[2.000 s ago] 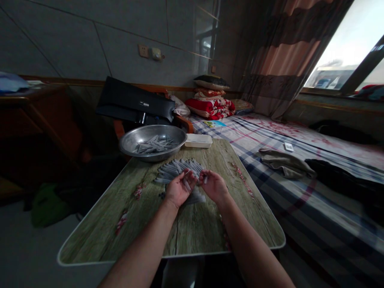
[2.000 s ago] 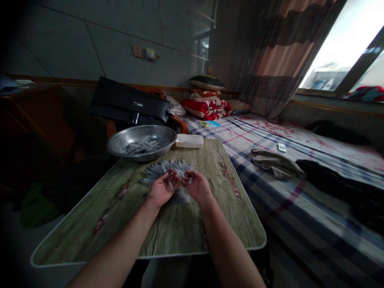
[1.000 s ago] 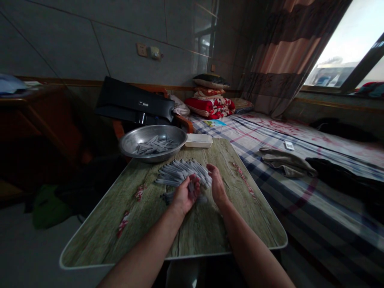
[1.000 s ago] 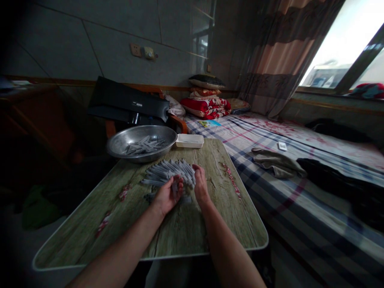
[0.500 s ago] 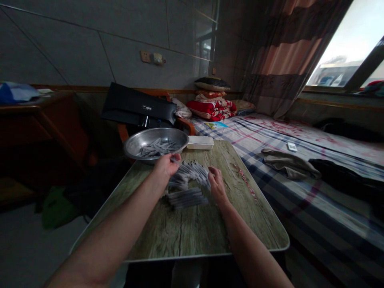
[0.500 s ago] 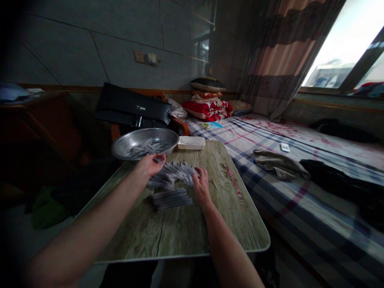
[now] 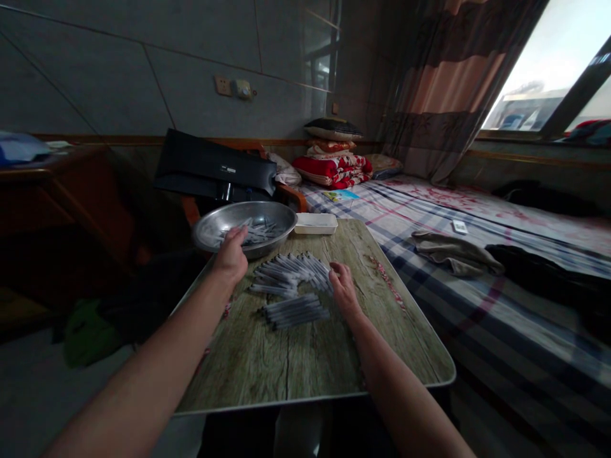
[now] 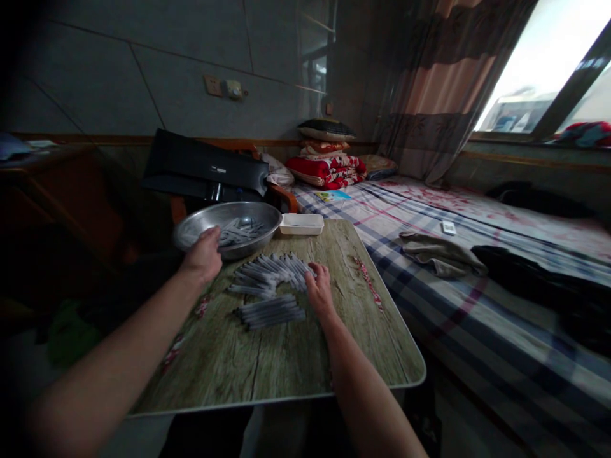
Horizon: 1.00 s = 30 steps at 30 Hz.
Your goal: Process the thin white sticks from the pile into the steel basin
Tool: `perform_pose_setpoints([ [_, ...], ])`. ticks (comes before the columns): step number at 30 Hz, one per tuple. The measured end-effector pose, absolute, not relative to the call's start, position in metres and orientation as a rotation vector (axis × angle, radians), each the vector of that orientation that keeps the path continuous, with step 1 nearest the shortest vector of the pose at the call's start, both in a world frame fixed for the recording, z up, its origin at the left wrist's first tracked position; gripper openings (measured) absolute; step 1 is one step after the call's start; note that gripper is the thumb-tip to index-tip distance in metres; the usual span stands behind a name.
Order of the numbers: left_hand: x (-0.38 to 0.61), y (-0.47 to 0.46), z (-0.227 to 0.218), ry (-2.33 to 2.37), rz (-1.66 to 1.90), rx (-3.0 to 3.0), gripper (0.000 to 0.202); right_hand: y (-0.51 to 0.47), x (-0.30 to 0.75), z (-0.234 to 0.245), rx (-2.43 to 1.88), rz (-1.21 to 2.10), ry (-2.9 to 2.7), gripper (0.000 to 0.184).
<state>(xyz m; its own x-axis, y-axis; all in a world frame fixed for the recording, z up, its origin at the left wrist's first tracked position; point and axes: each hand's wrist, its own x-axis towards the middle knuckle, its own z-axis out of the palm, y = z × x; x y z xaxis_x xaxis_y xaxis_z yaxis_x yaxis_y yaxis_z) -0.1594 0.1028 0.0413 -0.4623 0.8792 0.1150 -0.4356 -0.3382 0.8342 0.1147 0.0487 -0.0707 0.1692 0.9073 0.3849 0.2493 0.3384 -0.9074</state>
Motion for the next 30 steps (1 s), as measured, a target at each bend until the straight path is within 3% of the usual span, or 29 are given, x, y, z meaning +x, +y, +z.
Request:
perform_pose_setpoints([
  [6,-0.150,0.046,0.008,1.257,1.474,1.216,0.039,0.050,0.114,-0.075,-1.187,0.595,-1.420,0.034],
  [12,-0.137,0.014,-0.006,1.414,0.876,1.961,0.019,0.048,0.117,-0.076,-1.202,0.549,-1.509,0.030],
  [18,-0.127,0.002,-0.017,1.655,0.379,2.433,0.021,0.048,0.115,-0.077,-1.204,0.507,-1.525,0.029],
  [30,-0.127,0.014,-0.025,1.665,0.417,2.386,0.023,0.043,0.111,-0.074,-1.194,0.397,-1.615,0.023],
])
